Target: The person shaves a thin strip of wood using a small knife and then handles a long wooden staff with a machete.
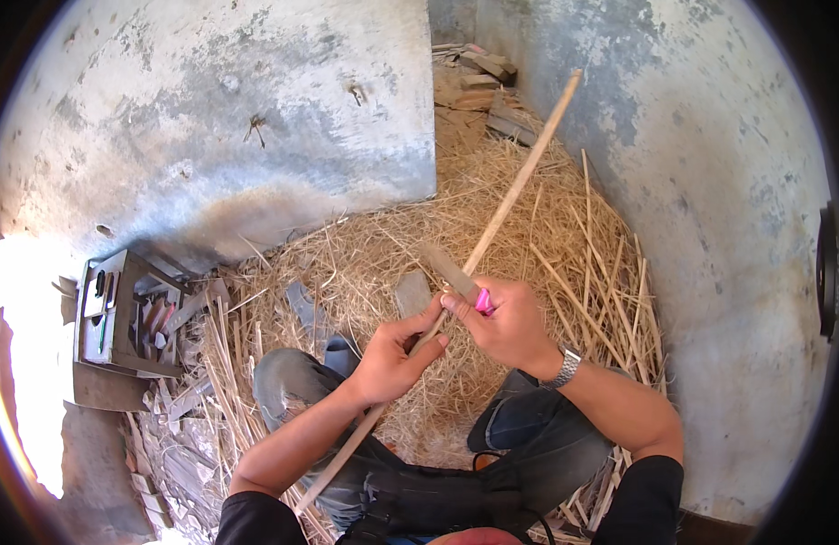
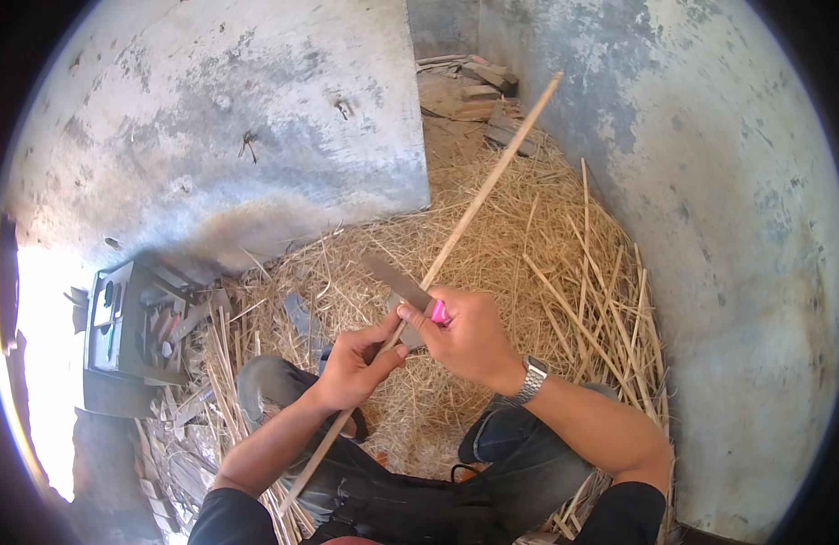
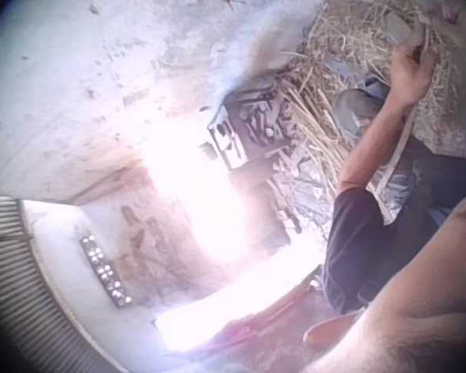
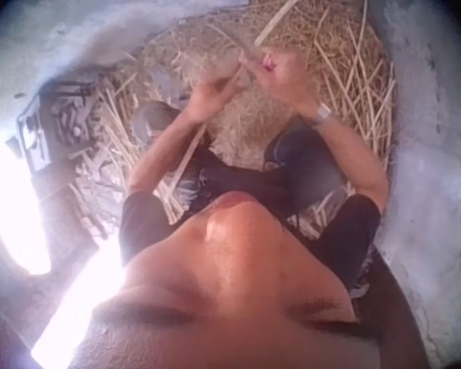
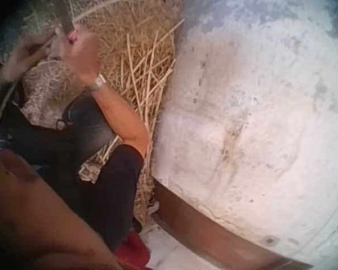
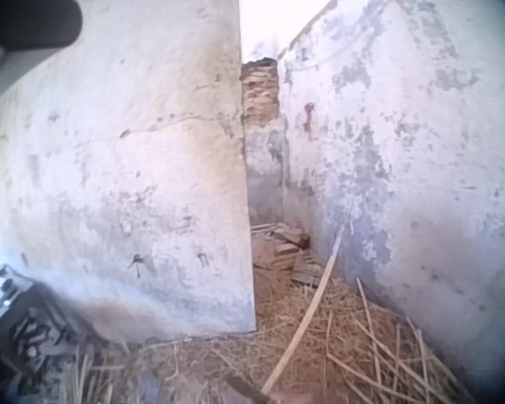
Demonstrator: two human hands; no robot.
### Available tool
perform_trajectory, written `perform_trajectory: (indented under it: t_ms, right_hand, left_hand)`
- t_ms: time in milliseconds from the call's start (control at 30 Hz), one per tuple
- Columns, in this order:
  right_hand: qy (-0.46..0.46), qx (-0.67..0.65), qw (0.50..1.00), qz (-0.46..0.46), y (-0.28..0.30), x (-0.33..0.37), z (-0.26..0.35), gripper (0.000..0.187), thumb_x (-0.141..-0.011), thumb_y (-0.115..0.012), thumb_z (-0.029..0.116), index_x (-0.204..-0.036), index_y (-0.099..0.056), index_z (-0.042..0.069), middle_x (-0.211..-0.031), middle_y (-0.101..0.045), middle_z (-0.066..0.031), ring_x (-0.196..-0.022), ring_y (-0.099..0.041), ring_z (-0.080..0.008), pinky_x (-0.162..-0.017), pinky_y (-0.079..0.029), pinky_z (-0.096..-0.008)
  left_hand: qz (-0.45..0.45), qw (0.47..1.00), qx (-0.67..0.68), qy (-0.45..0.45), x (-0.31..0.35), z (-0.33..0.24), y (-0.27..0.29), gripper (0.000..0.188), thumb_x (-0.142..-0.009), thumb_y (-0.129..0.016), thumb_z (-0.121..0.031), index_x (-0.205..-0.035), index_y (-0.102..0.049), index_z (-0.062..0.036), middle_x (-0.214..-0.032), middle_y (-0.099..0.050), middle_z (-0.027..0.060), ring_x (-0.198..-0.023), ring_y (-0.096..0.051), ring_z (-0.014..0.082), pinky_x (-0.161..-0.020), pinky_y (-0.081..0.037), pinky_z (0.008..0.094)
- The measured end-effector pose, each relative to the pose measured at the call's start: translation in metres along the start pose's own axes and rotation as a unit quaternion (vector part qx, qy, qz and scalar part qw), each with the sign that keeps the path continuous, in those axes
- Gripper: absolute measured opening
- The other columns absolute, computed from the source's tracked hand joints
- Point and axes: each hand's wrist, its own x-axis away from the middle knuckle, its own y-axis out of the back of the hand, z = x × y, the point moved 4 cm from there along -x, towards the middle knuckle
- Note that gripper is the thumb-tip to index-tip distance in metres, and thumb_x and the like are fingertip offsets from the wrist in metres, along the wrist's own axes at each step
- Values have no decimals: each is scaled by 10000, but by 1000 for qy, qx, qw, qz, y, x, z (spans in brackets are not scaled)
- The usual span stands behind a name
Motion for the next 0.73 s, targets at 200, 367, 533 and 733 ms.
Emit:
perform_trajectory:
  t_ms: [200,367,533,733]
  right_hand:
    - [88,-9,996,-15,-4,0,-1,173,-916,-761,186,-884,-728,18,-563,-560,-67,-495,-498,-104,-474,-371,-310]
    - [39,-26,999,-1,-5,4,-5,164,-895,-769,171,-863,-701,25,-562,-545,-59,-498,-487,-107,-480,-387,-314]
    - [-6,-15,1000,-4,1,0,6,232,-906,-797,196,-796,-670,35,-559,-530,0,-520,-441,-61,-477,-357,-291]
    - [22,-5,1000,1,-6,-2,-10,294,-914,-790,294,-826,-696,31,-584,-628,-70,-481,-531,-180,-480,-399,-336]
  left_hand:
    - [-36,995,-91,14,0,8,7,540,-1014,-649,-34,-1506,-457,75,-1137,-686,52,-990,-614,64,-869,-528,252]
    - [-67,993,-95,16,3,0,9,519,-1021,-631,-31,-1504,-469,66,-1211,-685,73,-1009,-614,74,-896,-525,256]
    - [-69,983,-150,-75,3,-6,10,565,-996,-652,-51,-1519,-461,44,-1199,-698,79,-975,-605,50,-861,-511,242]
    - [-72,972,-225,6,5,-24,9,493,-943,-714,-109,-1400,-596,36,-1073,-749,245,-1043,-750,246,-868,-555,294]
